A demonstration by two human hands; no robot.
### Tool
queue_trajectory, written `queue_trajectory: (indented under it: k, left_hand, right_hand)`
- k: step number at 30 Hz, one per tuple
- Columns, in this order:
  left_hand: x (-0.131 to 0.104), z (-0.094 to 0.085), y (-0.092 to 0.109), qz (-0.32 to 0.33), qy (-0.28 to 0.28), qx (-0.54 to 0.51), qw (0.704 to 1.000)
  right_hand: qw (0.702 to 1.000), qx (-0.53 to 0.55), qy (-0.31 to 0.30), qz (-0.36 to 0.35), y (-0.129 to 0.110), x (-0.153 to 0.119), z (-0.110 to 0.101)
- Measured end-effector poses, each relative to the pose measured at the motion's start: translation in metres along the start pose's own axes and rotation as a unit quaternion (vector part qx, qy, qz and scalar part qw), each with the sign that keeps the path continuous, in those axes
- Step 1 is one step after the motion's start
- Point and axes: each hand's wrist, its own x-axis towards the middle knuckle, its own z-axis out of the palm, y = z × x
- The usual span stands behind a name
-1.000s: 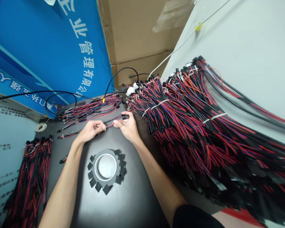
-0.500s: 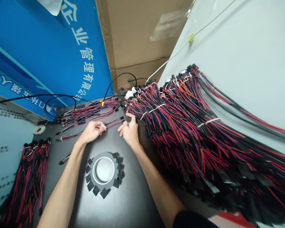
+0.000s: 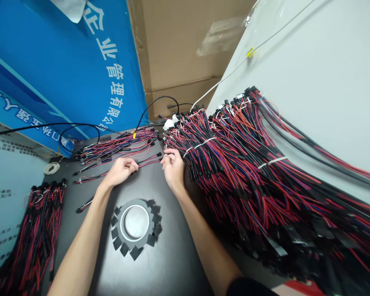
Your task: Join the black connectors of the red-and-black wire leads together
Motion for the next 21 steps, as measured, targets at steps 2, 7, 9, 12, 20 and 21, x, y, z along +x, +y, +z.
queue_trajectory:
  k: [2, 7, 9, 12, 20, 21]
  left_hand:
    - [0.0, -0.001, 0.001, -0.002, -0.006, 0.006, 1.0]
    - [0.0, -0.001, 0.0, -0.004, -0.004, 0.016, 1.0]
    - [0.001, 0.0, 0.0, -0.003, -0.002, 0.016, 1.0]
    - [0.001, 0.0, -0.001, -0.005, 0.0, 0.012, 1.0]
    - [-0.002, -0.003, 0.0, -0.016, 0.001, -0.03, 0.999]
    - [-0.002, -0.003, -0.001, -0.018, 0.001, -0.037, 0.999]
  right_hand:
    - [0.996, -0.074, 0.0, -0.053, -0.001, -0.002, -0.002]
    - [0.952, -0.264, -0.008, -0.154, 0.0, -0.001, -0.01]
    - [0.939, -0.301, -0.015, -0.164, 0.002, -0.001, -0.012]
    - [0.926, -0.332, -0.04, -0.178, 0.006, -0.001, -0.013]
    - [0.909, -0.349, -0.096, -0.207, 0.012, 0.002, -0.014]
    - [0.908, -0.346, -0.103, -0.213, 0.011, 0.004, -0.015]
